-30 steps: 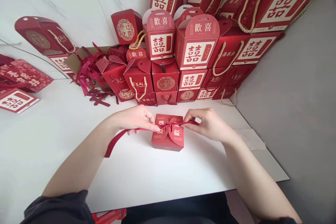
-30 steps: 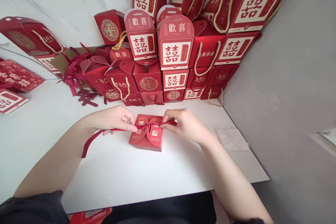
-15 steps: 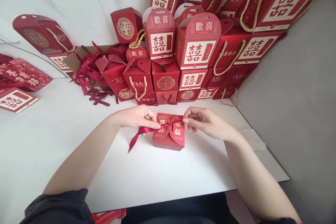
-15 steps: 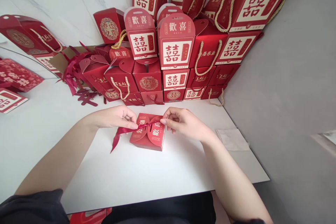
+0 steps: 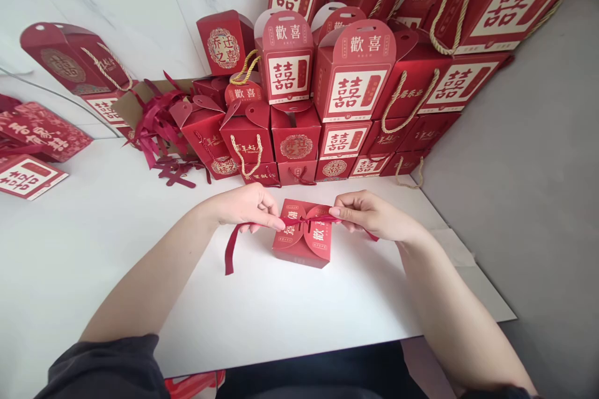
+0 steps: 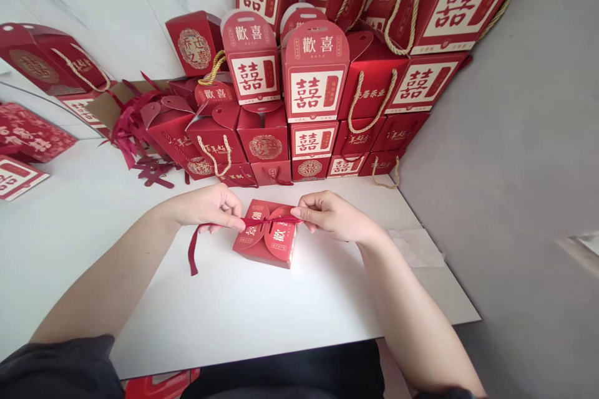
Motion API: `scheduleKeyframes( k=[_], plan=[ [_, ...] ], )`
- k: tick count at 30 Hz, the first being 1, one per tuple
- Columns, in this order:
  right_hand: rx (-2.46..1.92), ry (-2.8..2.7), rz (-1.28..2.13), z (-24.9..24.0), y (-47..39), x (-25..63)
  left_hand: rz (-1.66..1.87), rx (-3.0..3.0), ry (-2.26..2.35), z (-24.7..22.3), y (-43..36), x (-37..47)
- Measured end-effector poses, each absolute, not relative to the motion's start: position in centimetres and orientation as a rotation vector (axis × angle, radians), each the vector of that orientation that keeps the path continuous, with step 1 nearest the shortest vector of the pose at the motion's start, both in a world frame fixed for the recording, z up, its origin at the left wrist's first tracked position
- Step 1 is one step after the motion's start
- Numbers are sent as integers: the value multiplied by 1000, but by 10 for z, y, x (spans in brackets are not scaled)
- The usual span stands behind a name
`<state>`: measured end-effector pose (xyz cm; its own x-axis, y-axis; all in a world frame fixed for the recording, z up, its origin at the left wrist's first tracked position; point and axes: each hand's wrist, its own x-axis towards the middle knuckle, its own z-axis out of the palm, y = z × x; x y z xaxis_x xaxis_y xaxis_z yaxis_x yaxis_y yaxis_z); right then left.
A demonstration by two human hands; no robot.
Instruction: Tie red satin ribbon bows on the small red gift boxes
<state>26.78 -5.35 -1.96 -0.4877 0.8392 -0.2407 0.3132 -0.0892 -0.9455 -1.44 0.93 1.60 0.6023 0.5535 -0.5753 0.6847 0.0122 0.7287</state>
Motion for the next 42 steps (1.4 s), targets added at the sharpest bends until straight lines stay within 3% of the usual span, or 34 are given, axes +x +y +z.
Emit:
scheduleKeyframes(
  k=[5,16,19,25,28,31,38,42],
  plan=[
    [-1169,-1696,1718,-15,-52,272,-99,1607,879,17,7,-13],
    [-1255,-1770,1628,-21,-57,269,-118,1567,891,16,5,-12],
    [-1201,-1883,1401,-20,-59,264,-108,1608,884,15,4,-12],
    [-1059,-2107,603,-26,-61,259,-134,1682,837,12,9,-15],
    [-1018,-2168,465,-28,-62,262,-168,1704,835,13,11,-17],
    [-985,-2186,600,-24,-62,267,-146,1744,847,16,11,-17],
    [-896,-2341,1470,-8,-58,307,-220,1736,844,21,9,-19],
    [-901,-2010,1787,-11,-53,319,-233,1795,868,20,11,-19]
  ],
)
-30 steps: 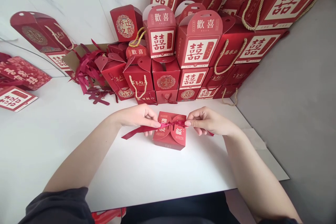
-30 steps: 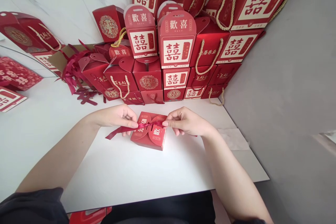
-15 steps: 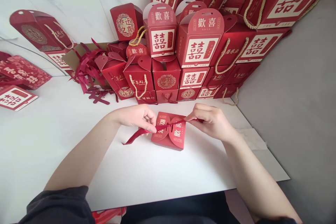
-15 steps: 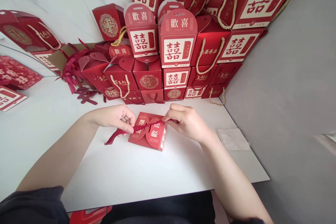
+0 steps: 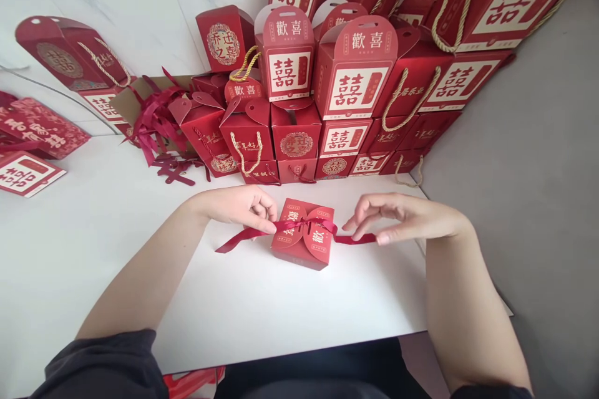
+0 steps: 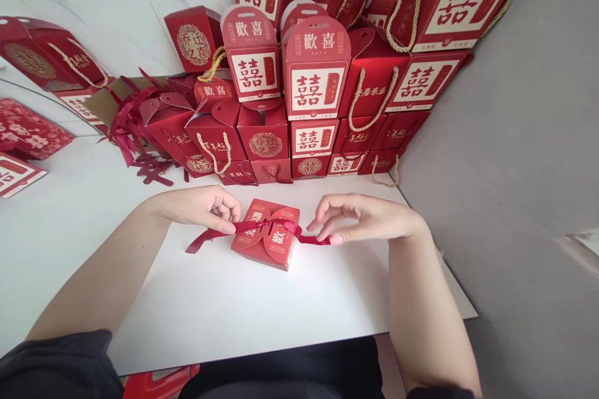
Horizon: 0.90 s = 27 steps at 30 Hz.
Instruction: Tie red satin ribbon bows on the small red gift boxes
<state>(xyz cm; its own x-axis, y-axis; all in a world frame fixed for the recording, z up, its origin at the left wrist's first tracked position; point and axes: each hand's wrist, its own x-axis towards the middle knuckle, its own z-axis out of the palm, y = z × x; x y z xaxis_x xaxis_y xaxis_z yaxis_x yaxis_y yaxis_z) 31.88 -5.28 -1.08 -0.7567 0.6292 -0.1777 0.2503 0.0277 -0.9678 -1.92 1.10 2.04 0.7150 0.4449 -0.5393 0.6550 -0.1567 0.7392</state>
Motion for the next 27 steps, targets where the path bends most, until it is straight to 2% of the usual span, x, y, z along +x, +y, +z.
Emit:
scheduleKeyframes(
  k=[3,8,13,15,17,24,27],
  plan=[
    [-1050,-1869,1608,-16,-49,302,-211,1819,855,20,10,-17],
    [-1125,-2066,834,-16,-59,262,10,1915,951,25,-7,-7],
    [-1083,-2378,228,-16,-75,244,290,2162,1089,24,-31,10],
    [-1098,-2404,113,-19,-77,242,303,2223,1066,19,-35,16],
    [-1092,-2333,224,-21,-76,242,284,2232,1053,15,-36,19],
    [-1218,-1807,1088,-25,-70,242,128,2242,1156,24,-32,10],
    [-1249,-1656,1273,-25,-68,243,-22,2176,1251,30,-28,1]
  ],
)
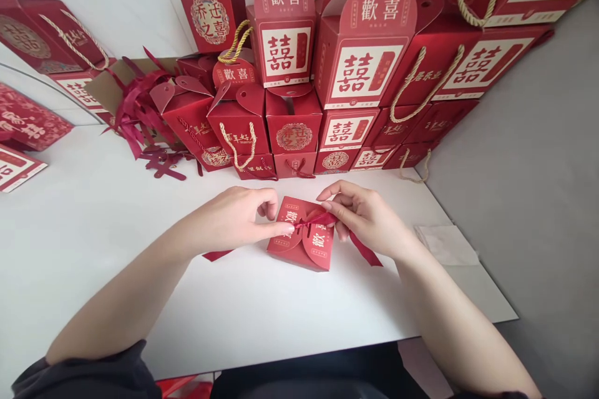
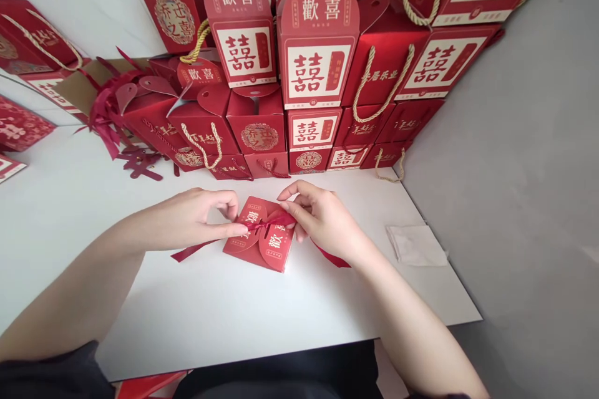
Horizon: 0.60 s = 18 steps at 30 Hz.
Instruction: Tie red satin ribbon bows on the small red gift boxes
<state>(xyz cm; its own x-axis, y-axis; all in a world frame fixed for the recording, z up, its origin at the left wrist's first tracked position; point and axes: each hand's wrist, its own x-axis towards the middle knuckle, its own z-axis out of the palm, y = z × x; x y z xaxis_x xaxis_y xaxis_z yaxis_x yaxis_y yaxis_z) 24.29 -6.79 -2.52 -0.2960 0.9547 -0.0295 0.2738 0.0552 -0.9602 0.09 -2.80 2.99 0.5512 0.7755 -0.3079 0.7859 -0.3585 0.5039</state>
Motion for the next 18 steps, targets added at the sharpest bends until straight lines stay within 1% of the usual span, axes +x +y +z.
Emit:
scheduleKeyframes(
  k=[2,6,8,14,16,18],
  plan=[
    [-1267,-1661,1289,-23,-68,244,-116,2064,1214,30,-24,-3],
    [-1321,-1818,1163,-20,-71,247,-227,1826,1062,23,-11,-6],
    [-1349,-1805,1174,-20,-71,248,-257,1765,1020,20,-4,-6],
    [-1214,-1567,1664,-20,-65,256,-215,1710,904,19,5,-7],
    [-1200,-1578,1743,-18,-63,263,-233,1712,870,20,5,-8],
    [-1201,-1660,1738,-15,-62,270,-244,1720,840,22,6,-9]
  ],
)
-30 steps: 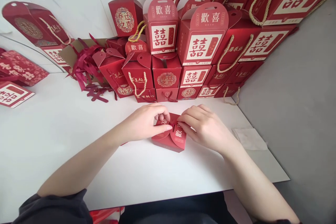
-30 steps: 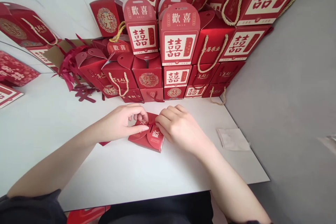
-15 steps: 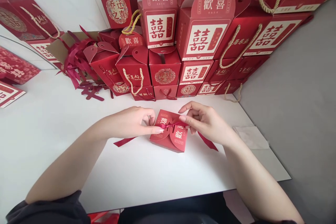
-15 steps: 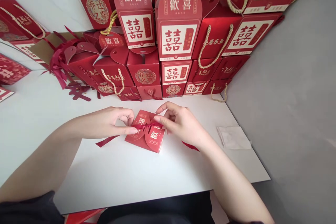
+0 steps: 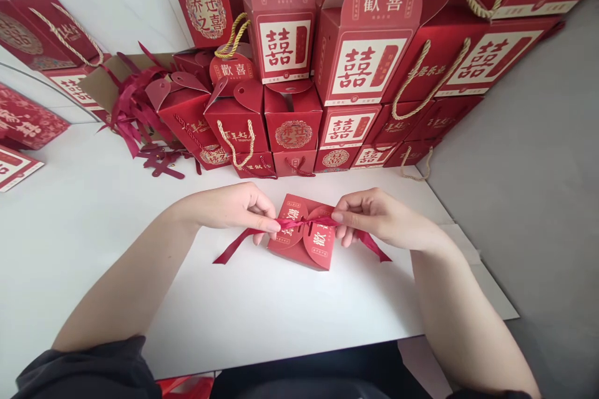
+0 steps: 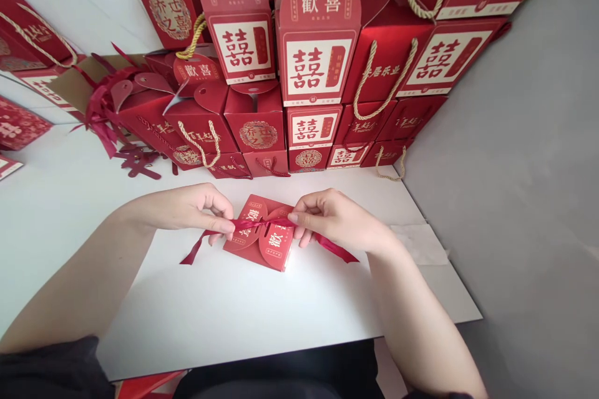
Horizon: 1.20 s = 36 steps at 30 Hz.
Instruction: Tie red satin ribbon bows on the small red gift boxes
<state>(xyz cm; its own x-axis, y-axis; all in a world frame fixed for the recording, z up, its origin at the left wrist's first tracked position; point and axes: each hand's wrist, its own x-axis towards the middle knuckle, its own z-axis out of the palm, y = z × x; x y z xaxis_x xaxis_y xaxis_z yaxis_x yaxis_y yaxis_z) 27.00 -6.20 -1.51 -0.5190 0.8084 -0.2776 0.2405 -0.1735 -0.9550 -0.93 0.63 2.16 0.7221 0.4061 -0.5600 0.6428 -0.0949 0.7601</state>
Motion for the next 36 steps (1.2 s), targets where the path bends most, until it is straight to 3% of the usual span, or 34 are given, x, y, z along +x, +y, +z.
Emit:
scheduleKeyframes(
  k=[9,20,28,36],
  plan=[
    [-1101,-1683,1952,-17,-53,286,-243,1774,791,21,12,-15],
    [-1076,-1697,1984,-35,-40,292,-365,1825,653,11,28,-28],
    [-900,-1790,2054,-37,-39,290,214,1915,391,1,21,-16],
    [-736,-1998,1781,-35,-39,291,381,1641,468,-20,7,8]
  ],
)
